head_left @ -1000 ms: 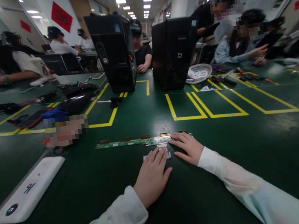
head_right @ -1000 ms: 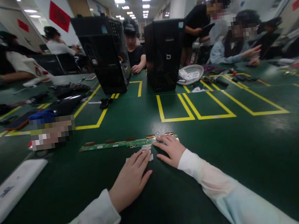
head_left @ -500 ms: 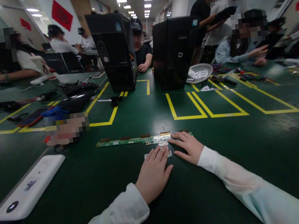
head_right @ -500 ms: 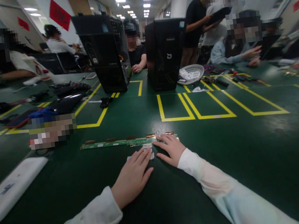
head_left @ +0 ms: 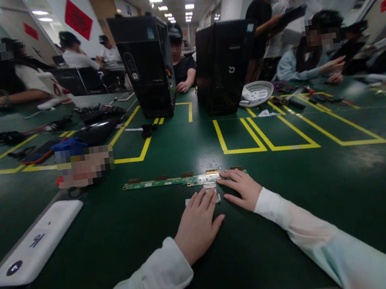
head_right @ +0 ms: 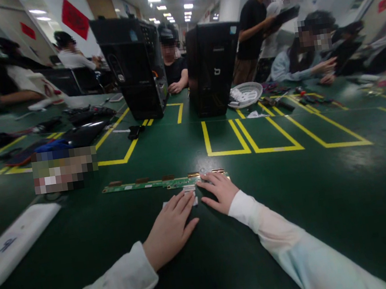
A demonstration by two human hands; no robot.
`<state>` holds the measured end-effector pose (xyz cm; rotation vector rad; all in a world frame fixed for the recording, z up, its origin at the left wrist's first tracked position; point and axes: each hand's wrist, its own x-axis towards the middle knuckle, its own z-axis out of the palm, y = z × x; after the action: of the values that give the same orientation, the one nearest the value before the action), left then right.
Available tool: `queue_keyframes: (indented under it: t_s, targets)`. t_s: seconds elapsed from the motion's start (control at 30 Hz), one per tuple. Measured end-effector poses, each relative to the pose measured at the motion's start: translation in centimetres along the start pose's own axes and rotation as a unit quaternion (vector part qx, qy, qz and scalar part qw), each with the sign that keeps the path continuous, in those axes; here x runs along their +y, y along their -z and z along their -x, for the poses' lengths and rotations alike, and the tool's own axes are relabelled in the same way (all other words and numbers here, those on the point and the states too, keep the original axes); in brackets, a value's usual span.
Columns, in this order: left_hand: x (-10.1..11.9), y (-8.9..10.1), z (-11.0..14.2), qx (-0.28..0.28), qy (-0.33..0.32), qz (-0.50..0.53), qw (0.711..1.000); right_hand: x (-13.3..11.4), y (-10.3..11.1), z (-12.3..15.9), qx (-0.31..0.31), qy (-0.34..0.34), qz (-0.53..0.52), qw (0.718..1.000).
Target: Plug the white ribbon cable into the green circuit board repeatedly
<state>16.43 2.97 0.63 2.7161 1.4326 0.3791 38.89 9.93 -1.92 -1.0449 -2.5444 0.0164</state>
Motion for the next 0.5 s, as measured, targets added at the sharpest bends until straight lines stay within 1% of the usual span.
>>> queue_keyframes:
  t_s: [0.27, 0.5]
  targets:
    - [-0.05, -0.04, -0.12, 0.000, 0.000, -0.010, 1.000, 0.08, -0.10, 0.06, -0.002, -0.002, 0.002, 1.000]
    - [-0.09, 0.25, -0.34, -0.017, 0.001, -0.001, 1.000, 0.07, 0.11, 0.05, -0.007, -0.001, -0.003, 1.000]
